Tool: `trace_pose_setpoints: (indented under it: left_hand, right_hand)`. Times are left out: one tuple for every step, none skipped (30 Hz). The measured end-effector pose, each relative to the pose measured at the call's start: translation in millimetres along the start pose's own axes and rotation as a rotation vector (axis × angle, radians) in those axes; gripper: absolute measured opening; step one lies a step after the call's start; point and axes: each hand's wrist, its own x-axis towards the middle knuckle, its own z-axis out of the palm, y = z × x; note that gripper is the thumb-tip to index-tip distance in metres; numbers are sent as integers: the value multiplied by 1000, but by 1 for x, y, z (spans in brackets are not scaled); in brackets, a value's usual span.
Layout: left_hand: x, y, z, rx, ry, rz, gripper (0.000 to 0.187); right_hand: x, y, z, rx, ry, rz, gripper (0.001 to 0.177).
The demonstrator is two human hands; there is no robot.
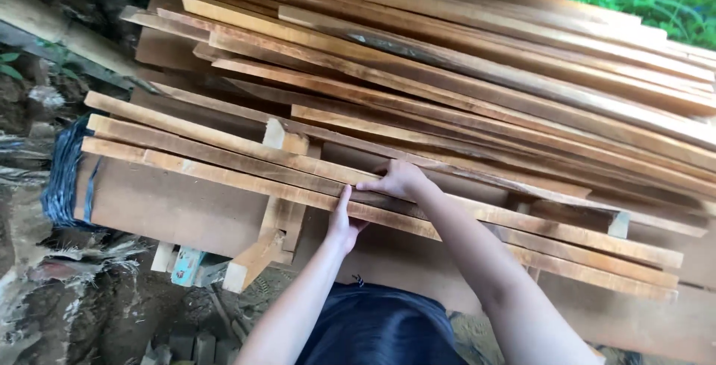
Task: Organizing and tying together long wooden planks into bundles.
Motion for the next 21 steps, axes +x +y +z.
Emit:
trace_pose_setpoints:
  left_hand:
    - [7,4,-2,-8,-3,8,74]
    - [10,2,-11,-73,-43,23,69]
    - [12,-1,-20,-138,-84,39,63]
    - [13,-3,-41,-144,-87,39,63]
    - [13,-5,-61,-101,-88,141,61]
    - [14,-5,-81,-62,-85,246,60]
    - [12,-9,-95,-71,-85,251,60]
    - [8,-11,-116,-2,-104,260,58]
    - [3,-13,-138,67,-122,268,55]
    - [-1,-17,-161,55,-112,275,55]
    - [-4,-20,-184,99,-101,280,43]
    - [-9,-28,-208,140,-86,280,31]
    - [-13,-25,-228,124,-72,283,31]
    - [-17,-24,-248,38,-26,361,26]
    - [-22,-23,-268,-47,22,438,22]
    - [-26,-8,-271,-56,18,437,22]
    - [-30,8,-273,-56,139,464,22]
    - [-33,31,-275,-55,259,496,31]
    - [-40,56,-260,-62,253,499,31]
    - [-50,85,-248,-46,275,610,18]
    - [-59,114,-237,-30,296,721,10]
  right_hand:
    - [-3,-2,-2,-8,3,-8,87]
    - [-9,-2,2,-109,142,-131,81]
    - [-16,0,7,-208,282,-254,76]
    - [-14,8,17,-215,282,-255,76]
    - [-11,16,27,-278,552,-521,50]
    - [-8,23,35,-336,818,-796,26]
    - [-6,27,31,-342,814,-805,26]
    - [-4,27,32,-356,882,-873,23]
    - [0,25,34,-368,951,-941,20]
    - [-1,21,35,-366,940,-958,20]
    - [0,17,36,-378,981,-968,25]
    - [-1,13,39,-390,1016,-979,36]
    - [-8,-4,40,-388,999,-995,36]
    - [-18,-18,42,-317,972,-1052,33]
    - [-28,-34,43,-244,944,-1107,30]
    - [-27,-46,52,-253,941,-1110,30]
    - [-26,-60,59,-181,867,-1160,24]
    - [-22,-78,65,-108,796,-1209,18]
    - [-11,-92,74,-116,798,-1215,18]
    - [0,-108,87,-81,763,-1205,20]
    - [13,-125,99,-46,729,-1195,23]
